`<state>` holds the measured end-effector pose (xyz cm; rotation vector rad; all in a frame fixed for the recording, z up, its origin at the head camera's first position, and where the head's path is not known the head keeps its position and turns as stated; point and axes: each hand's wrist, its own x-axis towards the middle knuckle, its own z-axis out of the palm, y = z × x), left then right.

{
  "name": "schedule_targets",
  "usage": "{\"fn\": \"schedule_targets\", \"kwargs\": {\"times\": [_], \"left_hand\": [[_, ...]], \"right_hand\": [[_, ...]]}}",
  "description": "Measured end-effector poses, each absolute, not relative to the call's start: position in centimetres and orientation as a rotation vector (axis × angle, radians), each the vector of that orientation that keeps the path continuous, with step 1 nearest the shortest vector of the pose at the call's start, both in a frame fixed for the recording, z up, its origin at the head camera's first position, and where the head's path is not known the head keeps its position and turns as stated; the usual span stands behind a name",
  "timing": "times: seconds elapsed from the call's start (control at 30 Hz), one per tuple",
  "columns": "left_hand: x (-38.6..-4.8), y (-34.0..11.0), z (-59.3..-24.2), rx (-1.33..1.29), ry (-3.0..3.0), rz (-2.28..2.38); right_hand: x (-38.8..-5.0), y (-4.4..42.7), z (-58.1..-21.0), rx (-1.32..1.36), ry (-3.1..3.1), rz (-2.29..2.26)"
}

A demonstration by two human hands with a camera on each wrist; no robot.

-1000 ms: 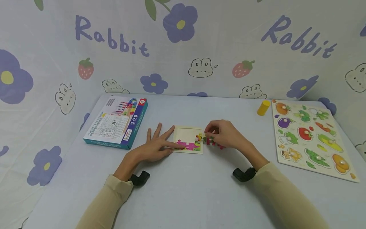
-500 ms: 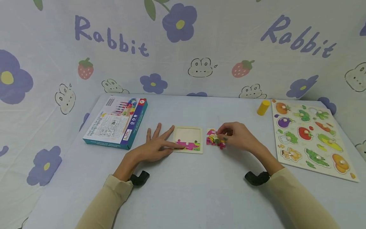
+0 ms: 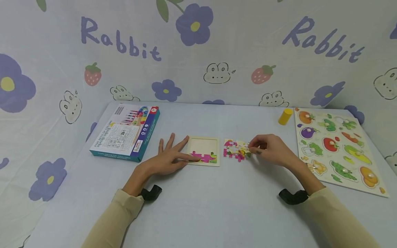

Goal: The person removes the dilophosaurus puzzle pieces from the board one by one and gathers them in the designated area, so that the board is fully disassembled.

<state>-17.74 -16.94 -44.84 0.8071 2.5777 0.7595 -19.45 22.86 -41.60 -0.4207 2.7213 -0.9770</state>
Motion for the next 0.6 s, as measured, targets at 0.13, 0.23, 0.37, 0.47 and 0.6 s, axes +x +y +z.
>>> {"fn": "schedule_targets", "kwargs": {"times": [0.13,0.23,0.37,0.47,0.6], "left_hand": [[-17.8,-17.0,-44.9,0.801,2.583,0.752],[-17.9,-17.0,-45.0,0.809,2.587,0.752],[-17.8,-17.0,-45.1,0.818,2.592,0.754],[-17.8,-16.9,-45.1,0.819,2.593,0.752],[-17.9,-16.9,-45.1,0.823,2.593,0.753]], "right_hand": [[-19.2,23.5,-41.9,-0.425,2.723,-0.965],[-19.1,23.9,-42.0,-0.418,2.725,-0.947],[-18.8,24.3,-42.0,-0.41,2.731,-0.926],[-18.7,24.4,-42.1,-0.417,2.728,-0.925],[-18.7,24.5,-42.3,-0.421,2.722,-0.919]]}}
